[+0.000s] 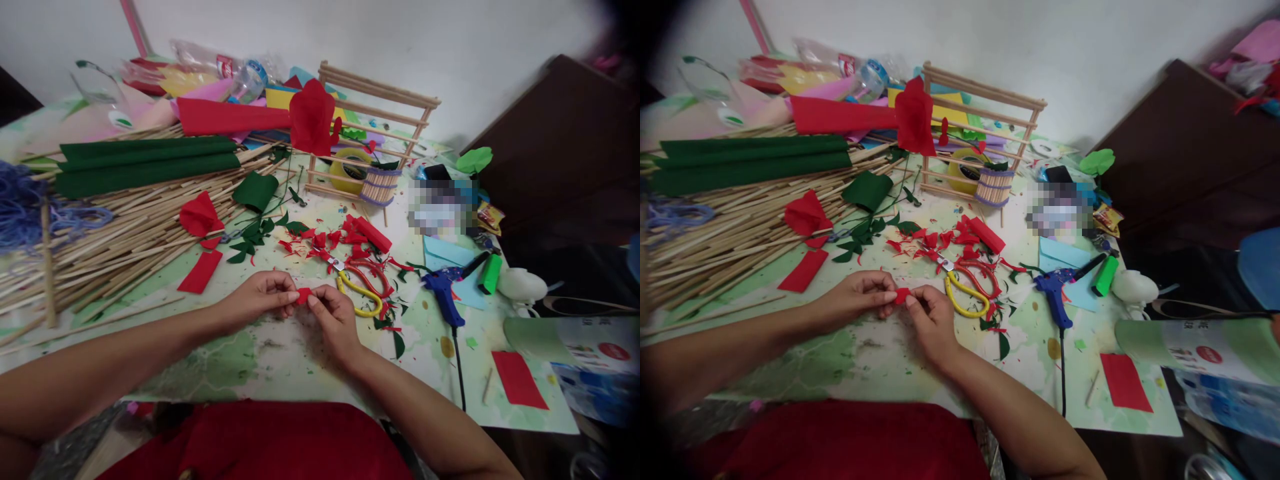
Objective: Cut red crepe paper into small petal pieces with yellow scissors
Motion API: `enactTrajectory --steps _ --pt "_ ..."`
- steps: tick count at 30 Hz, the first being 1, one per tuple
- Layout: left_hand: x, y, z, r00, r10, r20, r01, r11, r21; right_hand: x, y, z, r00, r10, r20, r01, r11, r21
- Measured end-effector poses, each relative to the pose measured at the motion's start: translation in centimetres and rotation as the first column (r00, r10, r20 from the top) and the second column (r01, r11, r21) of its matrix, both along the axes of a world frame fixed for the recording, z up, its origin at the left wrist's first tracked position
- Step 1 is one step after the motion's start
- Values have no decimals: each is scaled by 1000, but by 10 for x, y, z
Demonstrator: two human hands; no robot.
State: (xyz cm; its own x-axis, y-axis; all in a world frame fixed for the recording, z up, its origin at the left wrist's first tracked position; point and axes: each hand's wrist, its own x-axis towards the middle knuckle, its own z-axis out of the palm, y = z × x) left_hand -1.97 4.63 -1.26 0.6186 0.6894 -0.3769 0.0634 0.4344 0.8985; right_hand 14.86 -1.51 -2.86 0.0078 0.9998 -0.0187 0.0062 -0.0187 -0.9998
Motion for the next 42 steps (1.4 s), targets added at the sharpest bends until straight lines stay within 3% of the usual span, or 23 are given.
enactTrajectory --steps 13,22,33,42 --pt "-2 2 -4 994 39 106 -45 998 53 -1 -1 -2 997 31 72 -31 1000 1" --pt "-5 3 -1 996 -77 -40 84 977 196 -1 0 1 998 0 60 -1 1000 5" --pt "-3 3 3 986 -159 -47 165 950 265 0 1 1 1000 -18 19 18 1000 -8" --pt "-2 1 1 986 -137 -91 152 969 196 0 1 -2 1000 -9 30 8 1000 10"
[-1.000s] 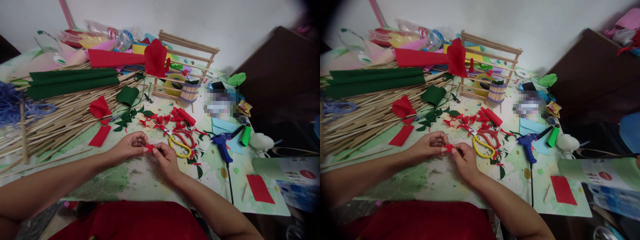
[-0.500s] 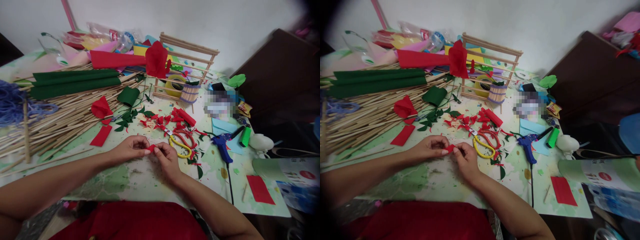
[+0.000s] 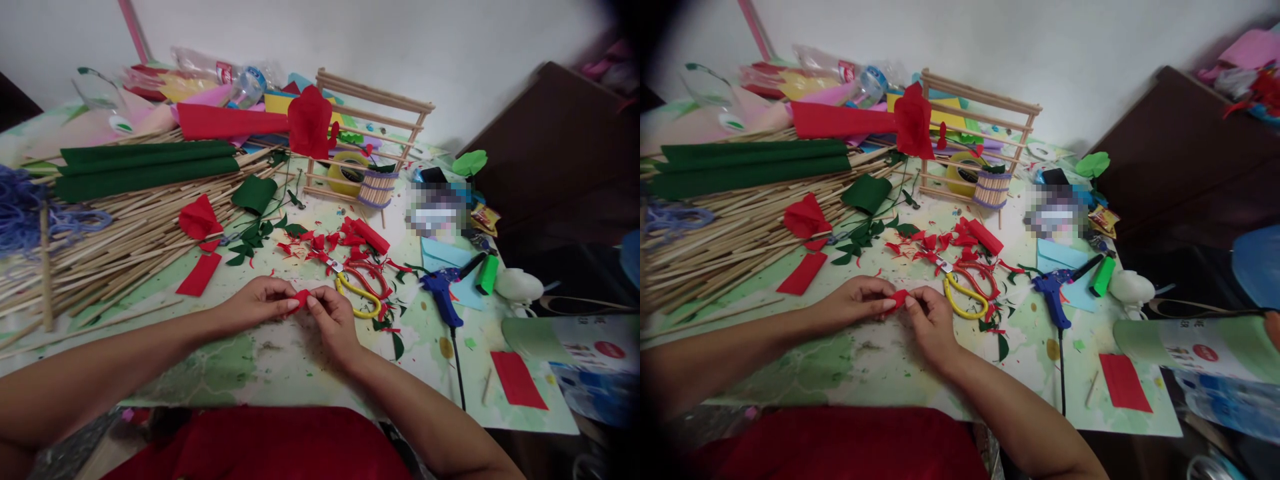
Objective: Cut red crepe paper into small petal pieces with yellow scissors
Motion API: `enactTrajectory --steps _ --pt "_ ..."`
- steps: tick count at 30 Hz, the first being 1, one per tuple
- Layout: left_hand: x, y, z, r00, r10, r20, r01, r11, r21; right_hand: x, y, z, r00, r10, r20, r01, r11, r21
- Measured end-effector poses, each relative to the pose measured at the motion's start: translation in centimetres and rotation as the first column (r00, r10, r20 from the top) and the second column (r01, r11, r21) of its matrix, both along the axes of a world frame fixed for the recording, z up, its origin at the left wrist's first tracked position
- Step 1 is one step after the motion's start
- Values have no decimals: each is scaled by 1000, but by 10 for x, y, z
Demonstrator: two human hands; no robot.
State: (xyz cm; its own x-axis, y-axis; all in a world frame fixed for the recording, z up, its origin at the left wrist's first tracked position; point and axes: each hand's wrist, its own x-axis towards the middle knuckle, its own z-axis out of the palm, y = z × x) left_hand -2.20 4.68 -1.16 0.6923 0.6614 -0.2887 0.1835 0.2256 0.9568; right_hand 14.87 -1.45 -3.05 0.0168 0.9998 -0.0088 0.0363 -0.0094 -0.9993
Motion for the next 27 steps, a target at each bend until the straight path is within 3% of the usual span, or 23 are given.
enactTrajectory --steps 6,9,11,14,16,19,23,27 --pt "0 0 -1 999 34 -25 -31 996 82 0 0 2 1000 5 7 -5 1000 -13" --pt "-1 1 1 997 55 -63 -39 973 227 1 -2 5 999 23 37 -23 1000 5" --pt "-2 1 1 992 69 -107 -19 912 409 1 -3 7 994 37 101 -39 999 21" --pt "-3 0 0 987 62 -151 52 758 650 -1 -3 9 977 48 207 -61 997 55" --pt "-3 -2 -3 988 25 -155 96 685 722 -1 -3 9 966 55 252 -79 993 87" --pt "-4 -4 -8 986 -16 -166 139 634 761 -2 -2 10 946 56 320 -90 992 93" --pt "-4 -3 -13 980 -52 -194 180 650 738 -3 -2 10 937 47 347 -74 995 64" --pt "-3 0 -9 979 -62 -192 175 733 657 -3 -1 6 952 48 301 -63 997 42"
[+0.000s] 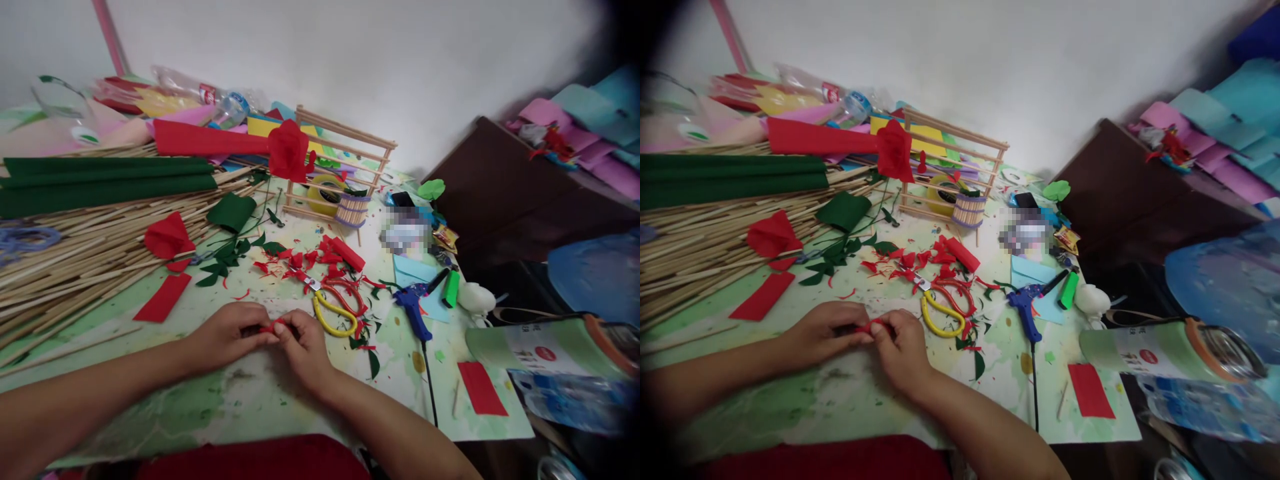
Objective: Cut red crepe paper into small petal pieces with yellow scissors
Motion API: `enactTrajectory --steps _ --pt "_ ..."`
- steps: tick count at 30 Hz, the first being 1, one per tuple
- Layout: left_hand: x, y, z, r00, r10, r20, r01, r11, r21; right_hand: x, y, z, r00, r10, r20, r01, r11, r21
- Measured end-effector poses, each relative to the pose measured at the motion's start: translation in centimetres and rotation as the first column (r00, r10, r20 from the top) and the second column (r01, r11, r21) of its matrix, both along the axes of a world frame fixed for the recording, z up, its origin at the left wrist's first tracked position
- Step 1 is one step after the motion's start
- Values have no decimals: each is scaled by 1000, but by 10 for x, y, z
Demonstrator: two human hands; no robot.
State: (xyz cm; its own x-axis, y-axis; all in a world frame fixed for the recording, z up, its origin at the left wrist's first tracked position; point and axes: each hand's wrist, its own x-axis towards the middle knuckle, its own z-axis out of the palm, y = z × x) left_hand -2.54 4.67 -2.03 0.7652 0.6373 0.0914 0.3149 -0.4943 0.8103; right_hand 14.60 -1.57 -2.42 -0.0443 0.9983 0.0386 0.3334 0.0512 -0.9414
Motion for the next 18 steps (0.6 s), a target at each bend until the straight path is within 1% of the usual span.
enactTrajectory --steps 2,4,6,9,11,13,16,18 --pt "1 1 4 1000 2 15 -1 997 -83 0 1 -2 1000 -6 -30 5 1000 -10" --pt "2 1 7 999 38 32 -31 979 -204 0 1 -4 998 -10 -63 9 1000 -20" --pt "3 2 8 992 118 52 -92 929 -358 0 0 -5 996 -6 -93 3 999 -35" --pt "4 2 7 967 243 71 -167 823 -544 0 -1 -5 992 3 -128 -10 999 -54" --pt "4 3 7 954 293 68 -194 773 -604 0 -1 -5 989 2 -146 -11 998 -63" --pt "5 3 8 945 322 60 -211 738 -641 0 -2 -4 984 -1 -176 -12 997 -74" --pt "6 3 10 939 341 47 -219 698 -682 1 -1 -5 972 -10 -234 -11 996 -87" --pt "6 3 11 940 339 40 -216 681 -700 2 -2 -5 966 -20 -258 -2 996 -84"
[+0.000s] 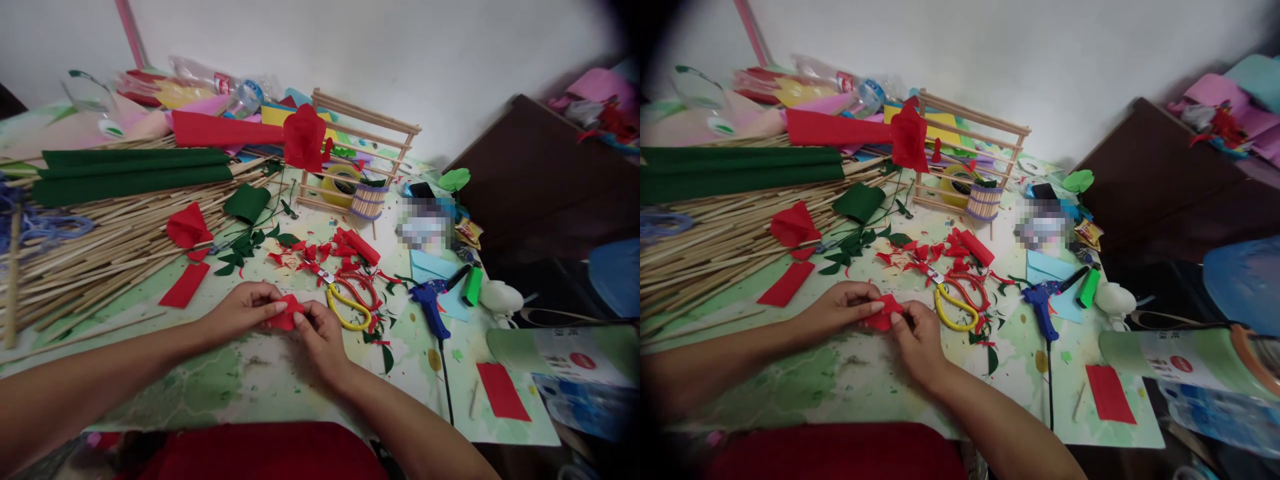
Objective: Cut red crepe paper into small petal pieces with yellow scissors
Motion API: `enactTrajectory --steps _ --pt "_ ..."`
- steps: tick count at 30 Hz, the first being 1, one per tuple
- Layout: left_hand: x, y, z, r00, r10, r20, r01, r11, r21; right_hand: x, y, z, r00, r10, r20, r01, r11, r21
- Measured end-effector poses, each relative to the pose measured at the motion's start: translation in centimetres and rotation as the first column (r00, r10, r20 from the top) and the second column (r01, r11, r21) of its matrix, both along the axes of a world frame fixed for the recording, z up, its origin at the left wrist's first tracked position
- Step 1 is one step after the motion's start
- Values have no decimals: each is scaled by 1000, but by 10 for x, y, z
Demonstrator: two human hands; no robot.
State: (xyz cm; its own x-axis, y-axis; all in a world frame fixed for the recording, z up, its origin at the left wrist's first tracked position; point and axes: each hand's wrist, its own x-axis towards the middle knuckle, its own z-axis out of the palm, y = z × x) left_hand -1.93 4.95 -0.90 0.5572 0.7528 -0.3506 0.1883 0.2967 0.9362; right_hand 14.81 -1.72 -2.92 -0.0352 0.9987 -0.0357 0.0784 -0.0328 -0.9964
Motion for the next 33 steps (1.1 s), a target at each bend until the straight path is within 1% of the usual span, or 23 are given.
enactTrajectory --steps 4,7,10,13,18,22,24,26,28,29,31,33 --pt "-1 0 -1 1000 -31 4 31 999 -19 1 -1 -1 999 4 -50 -4 1000 2" --pt "-1 -1 -3 998 -53 17 53 999 -12 1 -1 -1 999 3 -45 -3 1000 1" --pt "-1 0 -4 997 -79 18 78 996 37 1 -2 -1 1000 7 -11 -7 1000 -6" --pt "-1 0 -5 994 -110 -21 111 989 96 2 -2 -1 1000 11 18 -11 1000 -5" --pt "-2 0 -8 981 -177 -73 187 969 161 2 -3 -2 1000 0 7 0 1000 1" --pt "-2 0 -7 969 -206 -132 237 926 293 1 -4 -3 1000 2 -11 -2 1000 -7" --pt "-3 -1 -7 958 -221 -181 275 888 370 1 -4 -4 1000 1 -12 -1 1000 6" --pt "-3 -2 -8 943 -241 -230 322 837 443 1 -4 -5 1000 7 -10 -7 1000 13" --pt "-3 -3 -9 931 -248 -269 355 792 497 0 -4 -6 1000 12 -5 -12 1000 -1" --pt "-3 -3 -10 927 -248 -280 363 778 513 0 -4 -6 1000 11 -1 -11 1000 -11" --pt "-3 -3 -10 927 -246 -283 365 767 527 0 -3 -7 1000 -1 -4 1 1000 -22" --pt "-3 -3 -10 931 -240 -274 353 775 524 0 -3 -8 999 -20 -29 19 1000 -22"
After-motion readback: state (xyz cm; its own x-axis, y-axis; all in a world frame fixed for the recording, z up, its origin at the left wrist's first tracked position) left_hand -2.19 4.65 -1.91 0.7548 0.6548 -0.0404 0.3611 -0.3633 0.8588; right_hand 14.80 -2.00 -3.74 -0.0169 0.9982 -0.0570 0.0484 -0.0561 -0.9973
